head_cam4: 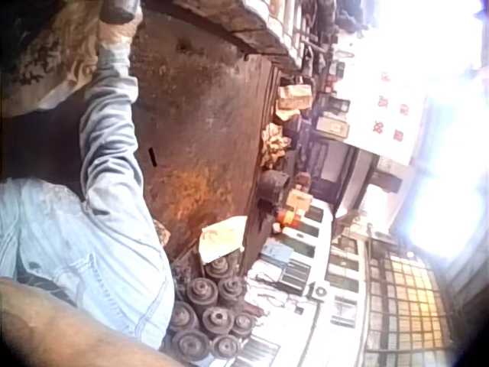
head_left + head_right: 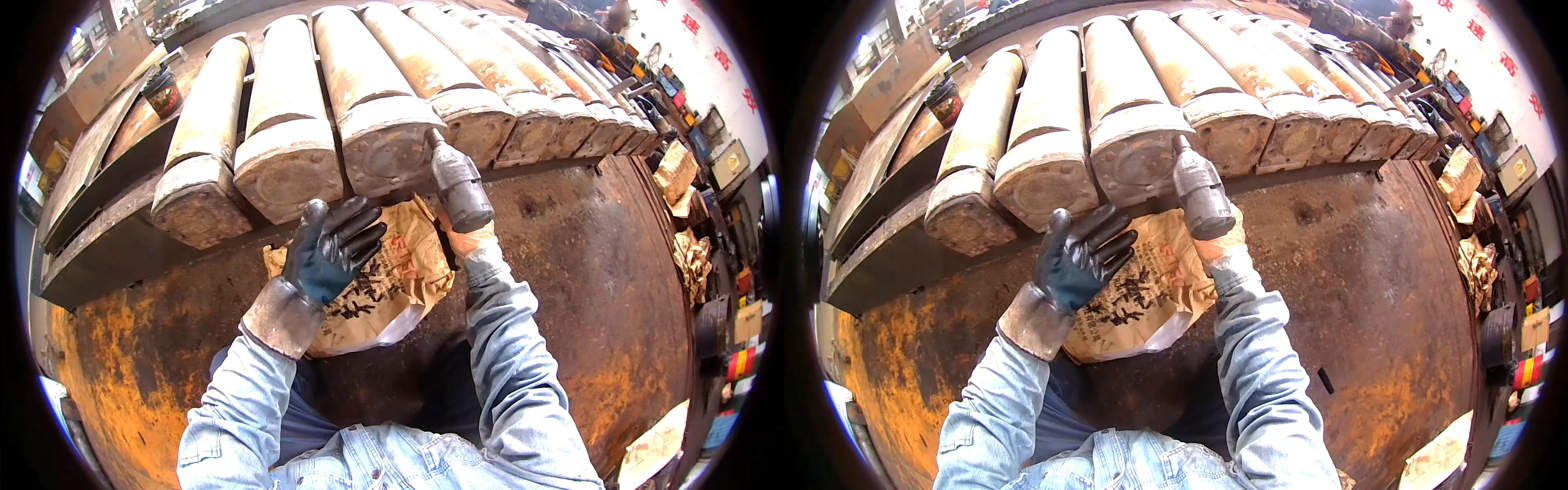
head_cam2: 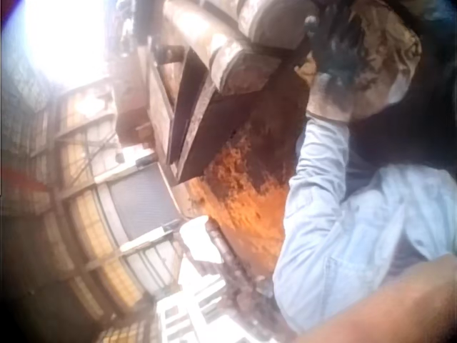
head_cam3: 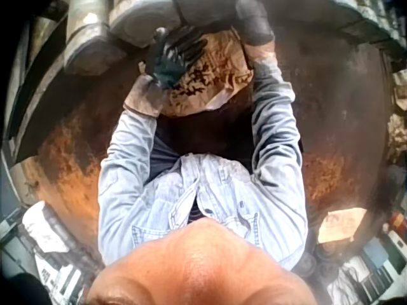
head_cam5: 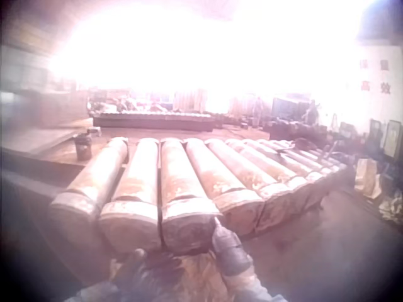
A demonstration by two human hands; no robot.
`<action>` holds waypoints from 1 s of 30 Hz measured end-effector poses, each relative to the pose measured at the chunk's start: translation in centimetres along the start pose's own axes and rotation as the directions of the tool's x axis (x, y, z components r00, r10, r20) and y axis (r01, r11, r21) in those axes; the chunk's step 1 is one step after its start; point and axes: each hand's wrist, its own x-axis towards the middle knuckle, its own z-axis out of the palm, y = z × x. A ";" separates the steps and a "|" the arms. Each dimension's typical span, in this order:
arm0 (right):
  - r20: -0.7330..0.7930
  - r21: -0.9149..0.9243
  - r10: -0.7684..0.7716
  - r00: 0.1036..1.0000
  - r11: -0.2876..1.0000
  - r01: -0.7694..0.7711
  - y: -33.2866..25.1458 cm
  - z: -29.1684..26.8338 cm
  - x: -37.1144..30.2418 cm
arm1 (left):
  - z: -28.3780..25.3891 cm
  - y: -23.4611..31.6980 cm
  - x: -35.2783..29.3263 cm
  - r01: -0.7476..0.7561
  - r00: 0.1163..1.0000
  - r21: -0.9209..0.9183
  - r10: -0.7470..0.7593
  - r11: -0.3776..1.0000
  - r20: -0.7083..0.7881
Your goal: The person uses a cordless drill to create holes in a row of cylindrical metal segments arranged on a large circular metal plate. The person wears gloves and systematically drills into the flat ends of the cylinders, moving from one segment to the next. A paper bag is placed beneath the work area to catch metal shavings.
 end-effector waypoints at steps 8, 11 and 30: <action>0.017 0.188 0.236 0.972 0.954 -0.235 -3.3 -0.6 1.1 | -1.1 -1.2 0.5 0.021 0.999 -0.093 -0.018 0.995 0.028; -0.144 0.335 0.134 0.981 0.939 -0.079 -4.9 -0.1 -2.7 | -0.9 -1.8 1.1 0.038 0.999 -0.098 -0.035 0.994 0.035; 0.396 0.576 0.301 0.867 0.655 -0.490 -3.5 -0.5 -15.6 | 1.7 -3.3 5.1 0.132 0.991 -0.197 -0.134 0.971 0.006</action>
